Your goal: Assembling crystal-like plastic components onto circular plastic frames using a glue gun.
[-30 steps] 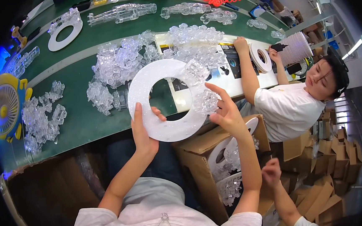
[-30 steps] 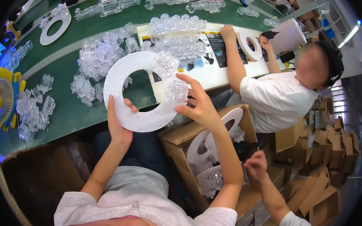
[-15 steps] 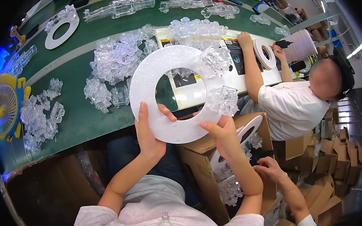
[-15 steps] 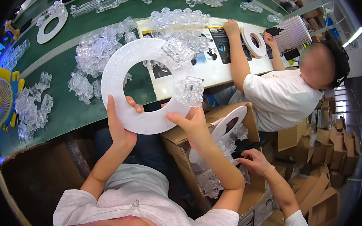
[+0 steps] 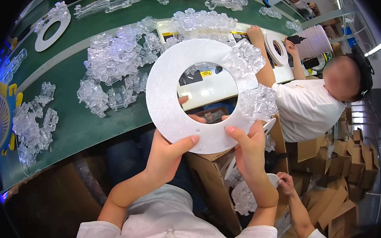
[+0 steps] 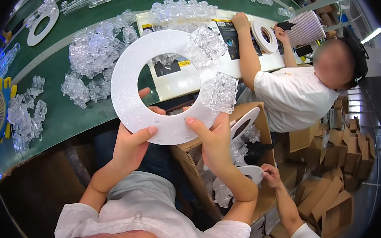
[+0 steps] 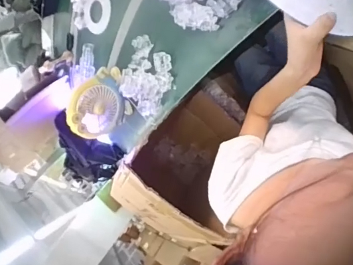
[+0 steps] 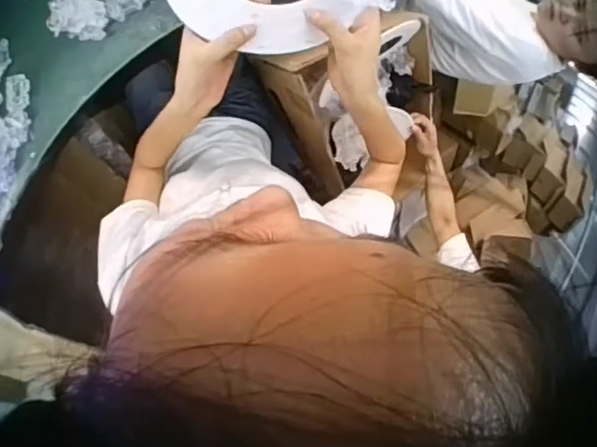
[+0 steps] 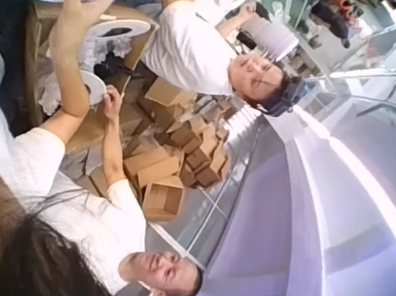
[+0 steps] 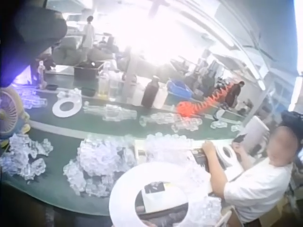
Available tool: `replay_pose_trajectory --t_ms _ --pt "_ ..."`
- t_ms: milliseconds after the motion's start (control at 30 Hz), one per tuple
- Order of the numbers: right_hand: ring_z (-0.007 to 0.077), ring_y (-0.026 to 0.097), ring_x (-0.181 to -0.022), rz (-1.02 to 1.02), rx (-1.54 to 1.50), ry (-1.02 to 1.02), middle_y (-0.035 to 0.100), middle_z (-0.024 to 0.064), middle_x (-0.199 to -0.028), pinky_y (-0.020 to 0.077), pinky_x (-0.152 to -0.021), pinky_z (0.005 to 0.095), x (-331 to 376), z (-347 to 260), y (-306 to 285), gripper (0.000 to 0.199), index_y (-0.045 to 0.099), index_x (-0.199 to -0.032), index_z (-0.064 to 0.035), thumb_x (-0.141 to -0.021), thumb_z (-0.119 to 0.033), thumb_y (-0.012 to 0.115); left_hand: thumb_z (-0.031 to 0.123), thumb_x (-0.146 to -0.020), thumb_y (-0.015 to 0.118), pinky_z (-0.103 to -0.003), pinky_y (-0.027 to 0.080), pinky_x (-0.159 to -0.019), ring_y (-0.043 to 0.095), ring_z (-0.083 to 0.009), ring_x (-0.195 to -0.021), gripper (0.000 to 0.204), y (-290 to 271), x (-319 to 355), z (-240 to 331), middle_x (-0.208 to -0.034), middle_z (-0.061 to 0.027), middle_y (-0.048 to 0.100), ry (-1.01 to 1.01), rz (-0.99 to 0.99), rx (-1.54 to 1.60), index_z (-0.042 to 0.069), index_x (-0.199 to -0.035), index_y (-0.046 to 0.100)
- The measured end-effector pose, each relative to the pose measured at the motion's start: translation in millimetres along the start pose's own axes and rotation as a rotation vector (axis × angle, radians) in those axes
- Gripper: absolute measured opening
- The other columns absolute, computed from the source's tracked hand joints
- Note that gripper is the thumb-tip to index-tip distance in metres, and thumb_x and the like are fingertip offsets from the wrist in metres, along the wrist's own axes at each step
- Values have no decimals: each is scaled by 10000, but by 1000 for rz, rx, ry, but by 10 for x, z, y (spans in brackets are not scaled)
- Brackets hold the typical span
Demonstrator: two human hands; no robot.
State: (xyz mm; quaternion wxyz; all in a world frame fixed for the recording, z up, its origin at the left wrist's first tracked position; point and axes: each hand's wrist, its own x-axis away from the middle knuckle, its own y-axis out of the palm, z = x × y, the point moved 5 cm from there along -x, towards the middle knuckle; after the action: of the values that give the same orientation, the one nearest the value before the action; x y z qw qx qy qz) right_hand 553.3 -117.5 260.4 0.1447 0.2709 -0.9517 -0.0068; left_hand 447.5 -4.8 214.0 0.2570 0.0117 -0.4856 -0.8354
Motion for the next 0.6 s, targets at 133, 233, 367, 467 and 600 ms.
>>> replay_pose_trajectory --t_ms 133,233,367,467,600 --pt "192 565 -963 10 46 56 576 151 -1059 439 -875 318 92 -130 -48 444 417 -1168 23 -755 -59 558 -22 -719 612 -336 399 -935 528 -198 -1048 663 151 26 17 -1073 -122 559 -54 -26 -6 65 -1316 336" --pt "206 567 -974 -15 21 81 574 161 -1066 437 -885 326 99 -178 -31 490 403 -1192 23 -733 -85 536 -6 -737 607 -332 400 -931 530 -194 -1043 604 141 55 -3 -1068 -118 556 -75 -7 10 65 -1284 363" --pt "216 577 -974 -36 88 76 570 166 -1079 450 -875 326 68 -153 -82 517 386 -1211 22 -719 -76 515 11 -760 593 -326 417 -912 533 -186 -1036 537 135 33 -50 -1065 -110 554 -115 29 20 65 -1253 387" --pt "213 584 -960 -14 89 84 570 167 -1081 462 -858 319 104 -147 -93 515 384 -1208 21 -718 -70 510 26 -777 584 -321 438 -888 538 -178 -1025 504 114 36 -102 -1058 -103 556 -117 32 38 66 -1243 398" --pt "210 586 -957 -26 83 88 570 169 -1081 468 -850 313 124 -145 -77 507 386 -1201 20 -715 -59 504 27 -777 578 -319 451 -873 544 -175 -1012 490 97 28 -115 -1053 -100 559 -109 29 30 70 -1235 410"
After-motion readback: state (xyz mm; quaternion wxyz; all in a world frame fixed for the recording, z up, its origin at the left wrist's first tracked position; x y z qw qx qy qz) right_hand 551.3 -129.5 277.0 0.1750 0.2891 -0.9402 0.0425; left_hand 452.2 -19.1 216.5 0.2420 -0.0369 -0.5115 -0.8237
